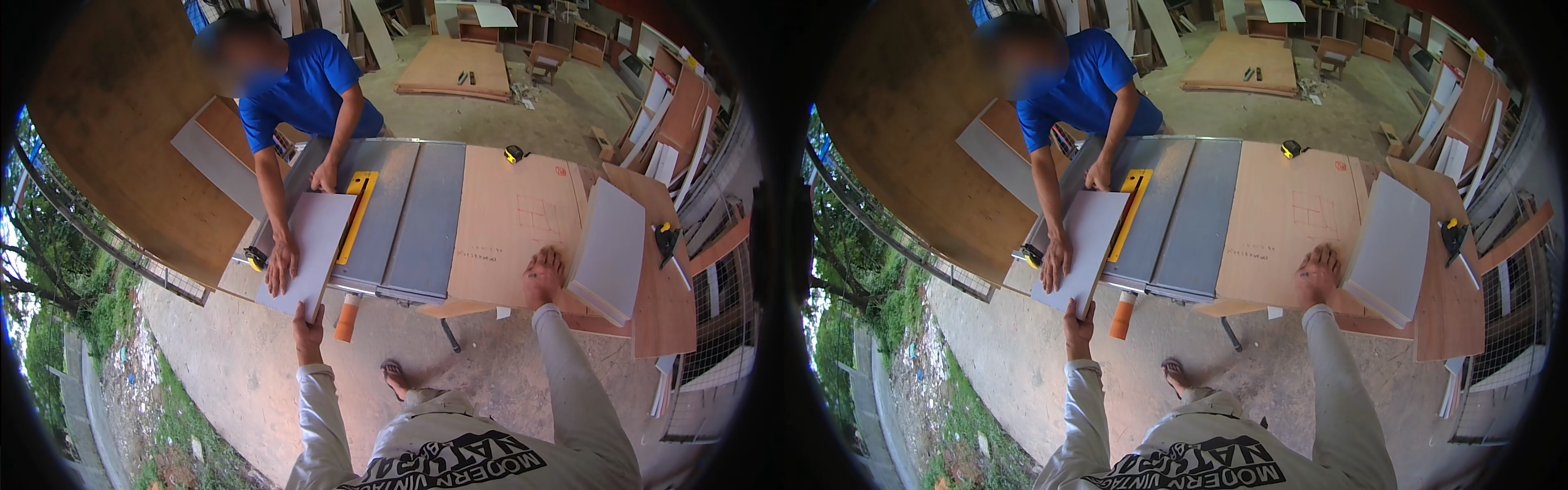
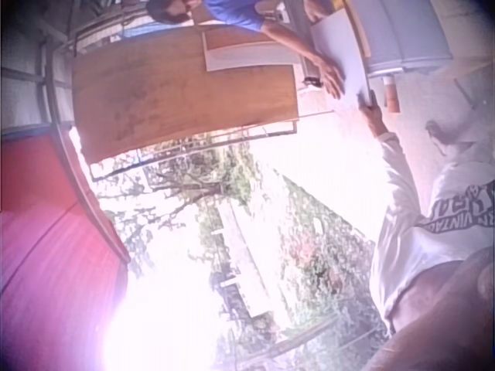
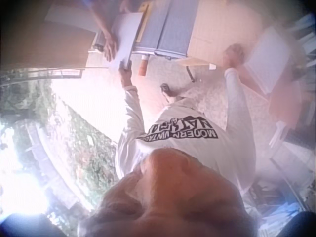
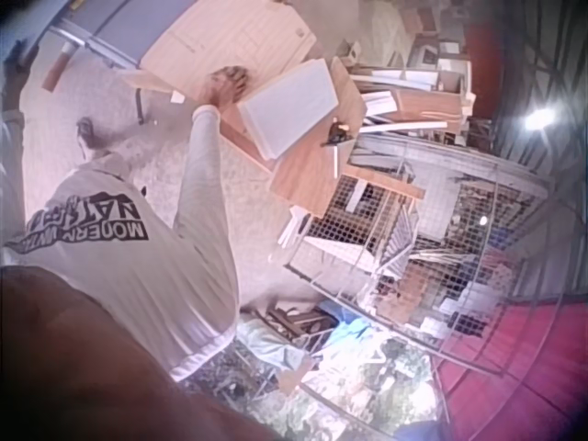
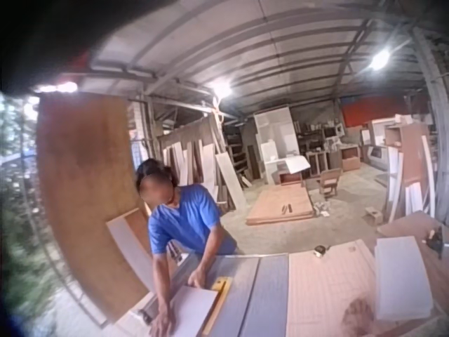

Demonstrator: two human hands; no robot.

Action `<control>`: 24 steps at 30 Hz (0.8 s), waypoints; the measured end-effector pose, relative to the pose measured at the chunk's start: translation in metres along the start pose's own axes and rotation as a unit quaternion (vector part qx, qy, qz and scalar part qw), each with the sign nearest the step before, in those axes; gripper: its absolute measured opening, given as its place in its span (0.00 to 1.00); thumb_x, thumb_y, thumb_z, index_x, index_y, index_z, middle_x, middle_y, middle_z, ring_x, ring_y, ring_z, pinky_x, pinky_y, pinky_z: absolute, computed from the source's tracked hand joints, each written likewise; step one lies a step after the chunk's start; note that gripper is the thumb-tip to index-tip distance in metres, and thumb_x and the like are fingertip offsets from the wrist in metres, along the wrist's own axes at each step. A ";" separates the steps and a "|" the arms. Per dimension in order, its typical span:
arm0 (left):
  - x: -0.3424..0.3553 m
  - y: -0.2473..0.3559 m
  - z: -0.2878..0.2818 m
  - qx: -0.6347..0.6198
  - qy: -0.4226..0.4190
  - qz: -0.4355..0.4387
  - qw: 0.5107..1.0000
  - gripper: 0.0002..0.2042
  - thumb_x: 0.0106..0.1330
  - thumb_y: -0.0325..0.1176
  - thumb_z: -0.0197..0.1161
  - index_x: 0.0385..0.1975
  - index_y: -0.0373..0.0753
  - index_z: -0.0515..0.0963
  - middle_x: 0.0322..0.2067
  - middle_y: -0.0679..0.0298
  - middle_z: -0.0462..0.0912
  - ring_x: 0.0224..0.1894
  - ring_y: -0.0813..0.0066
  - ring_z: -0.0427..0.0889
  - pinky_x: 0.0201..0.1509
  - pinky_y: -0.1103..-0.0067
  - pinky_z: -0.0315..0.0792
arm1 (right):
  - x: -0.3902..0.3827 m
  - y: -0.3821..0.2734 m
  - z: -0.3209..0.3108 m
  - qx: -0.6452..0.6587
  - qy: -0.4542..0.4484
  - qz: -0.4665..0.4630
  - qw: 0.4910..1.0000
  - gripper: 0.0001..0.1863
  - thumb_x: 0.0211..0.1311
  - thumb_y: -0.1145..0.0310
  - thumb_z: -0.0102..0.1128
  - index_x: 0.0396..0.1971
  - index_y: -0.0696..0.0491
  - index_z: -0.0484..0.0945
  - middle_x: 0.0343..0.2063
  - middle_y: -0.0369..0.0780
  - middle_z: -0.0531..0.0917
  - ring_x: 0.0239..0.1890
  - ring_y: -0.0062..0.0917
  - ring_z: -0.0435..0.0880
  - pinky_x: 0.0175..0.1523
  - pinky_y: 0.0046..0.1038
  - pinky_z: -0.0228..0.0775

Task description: The person assists a coworker by handing white boards to a table saw and collecting the cut pieces. The coworker operates the saw to cut the boards, and the recorder stacks the finished pieces on a nearby workbench.

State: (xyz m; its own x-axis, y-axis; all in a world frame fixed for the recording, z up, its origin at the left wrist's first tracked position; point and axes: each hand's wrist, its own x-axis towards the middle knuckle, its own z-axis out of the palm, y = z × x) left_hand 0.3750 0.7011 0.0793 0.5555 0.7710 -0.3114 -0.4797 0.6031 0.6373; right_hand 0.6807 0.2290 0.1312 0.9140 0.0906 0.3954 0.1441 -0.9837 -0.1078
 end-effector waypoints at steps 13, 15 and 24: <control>-0.030 0.006 -0.031 -0.006 0.026 0.037 0.999 0.18 0.63 0.33 0.60 0.51 0.37 0.69 0.47 0.59 0.77 0.50 0.62 0.77 0.55 0.61 0.74 | -0.001 0.005 0.012 -0.004 -0.033 -0.003 0.999 0.24 0.65 0.62 0.43 0.57 0.61 0.66 0.60 0.48 0.67 0.63 0.40 0.62 0.66 0.39 0.51; -0.037 0.008 -0.043 0.000 0.040 0.046 0.998 0.18 0.62 0.33 0.60 0.51 0.36 0.68 0.46 0.58 0.77 0.49 0.62 0.78 0.54 0.61 0.75 | -0.001 0.005 0.013 0.002 -0.043 -0.003 0.999 0.25 0.65 0.61 0.42 0.57 0.61 0.65 0.60 0.48 0.66 0.63 0.40 0.62 0.67 0.39 0.51; -0.096 0.029 -0.092 -0.017 0.070 0.090 0.993 0.17 0.61 0.31 0.60 0.49 0.34 0.70 0.46 0.57 0.77 0.50 0.59 0.76 0.53 0.58 0.76 | -0.002 0.012 0.032 -0.013 -0.013 -0.013 1.000 0.24 0.64 0.61 0.44 0.55 0.61 0.66 0.60 0.48 0.67 0.63 0.41 0.63 0.66 0.41 0.51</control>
State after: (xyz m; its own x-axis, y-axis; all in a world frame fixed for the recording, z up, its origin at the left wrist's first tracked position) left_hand 0.2453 0.6634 0.0623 0.3596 0.8868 -0.2904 -0.5875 0.4569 0.6679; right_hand 0.6926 0.2216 0.0998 0.9200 0.1190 0.3734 0.1572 -0.9848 -0.0734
